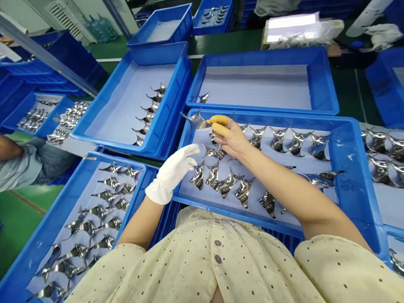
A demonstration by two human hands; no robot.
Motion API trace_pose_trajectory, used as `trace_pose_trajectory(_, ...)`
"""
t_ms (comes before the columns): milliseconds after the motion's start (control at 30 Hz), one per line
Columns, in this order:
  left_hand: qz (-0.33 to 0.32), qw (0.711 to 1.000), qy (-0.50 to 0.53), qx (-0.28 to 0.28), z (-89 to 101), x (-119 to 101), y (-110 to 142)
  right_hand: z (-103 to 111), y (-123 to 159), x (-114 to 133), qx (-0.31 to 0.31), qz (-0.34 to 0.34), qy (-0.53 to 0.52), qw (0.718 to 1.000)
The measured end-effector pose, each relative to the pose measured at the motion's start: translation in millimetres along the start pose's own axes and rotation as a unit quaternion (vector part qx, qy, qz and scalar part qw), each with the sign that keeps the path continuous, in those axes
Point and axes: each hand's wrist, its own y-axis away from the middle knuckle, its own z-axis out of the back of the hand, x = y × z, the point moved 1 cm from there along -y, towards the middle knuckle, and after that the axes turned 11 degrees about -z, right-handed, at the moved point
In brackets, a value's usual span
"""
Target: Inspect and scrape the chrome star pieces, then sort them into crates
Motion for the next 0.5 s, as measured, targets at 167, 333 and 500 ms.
trace_pose_trajectory(167, 0.018, 0.983, 0.181, 0.02, -54.5, 1, -39, 4, 58, 5, 0.035, -0.054, -0.145, 0.987)
trace_pose_trajectory(333, -0.039, 0.996, 0.058, 0.053, -78.7, 0, -51, 19, 81, 14, -0.028, -0.056, -0.114, 0.992)
trace_pose_trajectory(500, -0.065, 0.994, -0.087, 0.0, -82.7, 6, -48, 18, 88, 19, -0.102, -0.011, -0.022, 0.994)
